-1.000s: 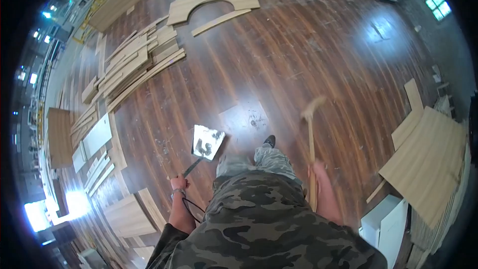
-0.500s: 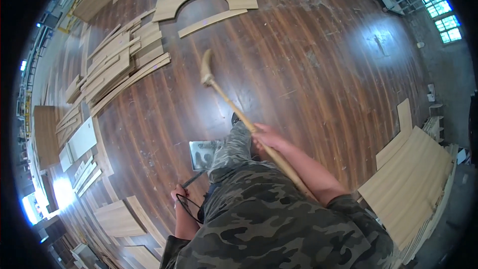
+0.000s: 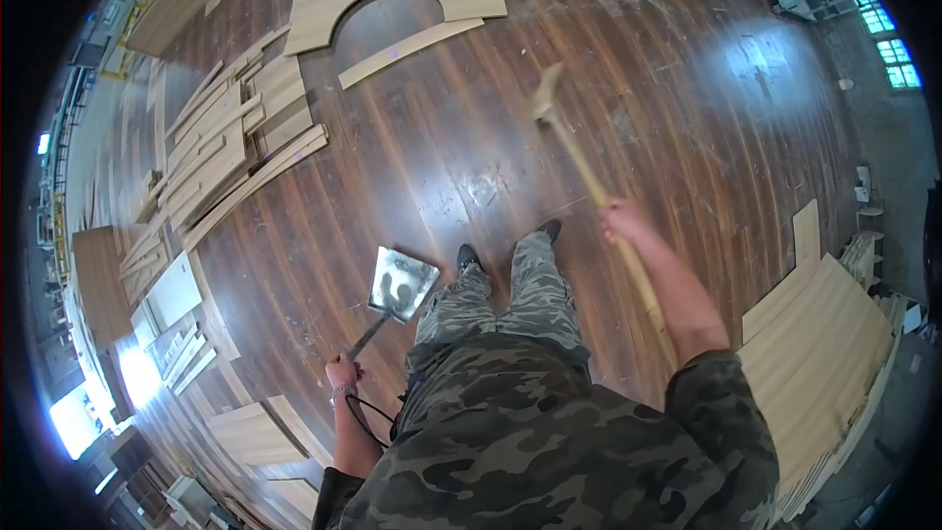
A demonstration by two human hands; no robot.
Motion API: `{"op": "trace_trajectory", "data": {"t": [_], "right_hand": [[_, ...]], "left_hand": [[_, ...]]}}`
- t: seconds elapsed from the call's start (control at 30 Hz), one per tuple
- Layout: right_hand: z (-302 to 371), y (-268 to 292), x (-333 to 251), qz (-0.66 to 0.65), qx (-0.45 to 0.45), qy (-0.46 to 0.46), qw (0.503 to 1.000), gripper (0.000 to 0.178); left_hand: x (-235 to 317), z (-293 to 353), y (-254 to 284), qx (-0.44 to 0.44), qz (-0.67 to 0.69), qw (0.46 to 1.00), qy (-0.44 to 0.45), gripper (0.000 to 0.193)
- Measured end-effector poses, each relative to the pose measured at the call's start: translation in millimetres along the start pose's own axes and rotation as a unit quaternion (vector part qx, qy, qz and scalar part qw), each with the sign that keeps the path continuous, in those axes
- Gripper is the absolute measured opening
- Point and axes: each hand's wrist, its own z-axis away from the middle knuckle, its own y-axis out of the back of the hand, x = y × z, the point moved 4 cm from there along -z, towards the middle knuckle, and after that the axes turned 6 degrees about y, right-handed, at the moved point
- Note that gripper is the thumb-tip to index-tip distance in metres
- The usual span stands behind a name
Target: The user is sweeping sawdust and wood debris from a factory floor using a push broom.
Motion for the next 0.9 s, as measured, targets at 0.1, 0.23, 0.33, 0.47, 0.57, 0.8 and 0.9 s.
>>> {"op": "trace_trajectory", "data": {"t": [0.1,0.23,0.33,0.47,0.57,0.8,0.9], "right_hand": [[-23,68,-7,-0.002,0.006,0.04,0.999,0.03],[33,111,-13,0.048,-0.047,0.05,0.996,0.029],[61,106,9,0.107,-0.116,-0.023,0.987,0.049],[80,107,23,0.096,-0.166,0.042,0.981,0.051],[61,132,28,0.114,-0.204,0.041,0.971,0.057],[-23,219,-12,0.188,-0.071,0.022,0.979,0.05],[-43,228,-43,0.221,-0.019,0.074,0.972,0.053]], "left_hand": [[37,13,-31,0.008,0.019,1.0,-0.019,0.026],[69,37,-77,0.049,0.09,0.995,-0.023,0.025],[93,40,-103,0.053,0.144,0.988,-0.01,0.024],[158,62,-148,0.051,0.192,0.98,-0.002,0.026],[195,70,-158,0.044,0.226,0.973,-0.008,0.029],[250,96,-203,0.04,0.161,0.986,0.013,0.035],[272,86,-228,0.021,0.141,0.99,-0.009,0.035]]}}
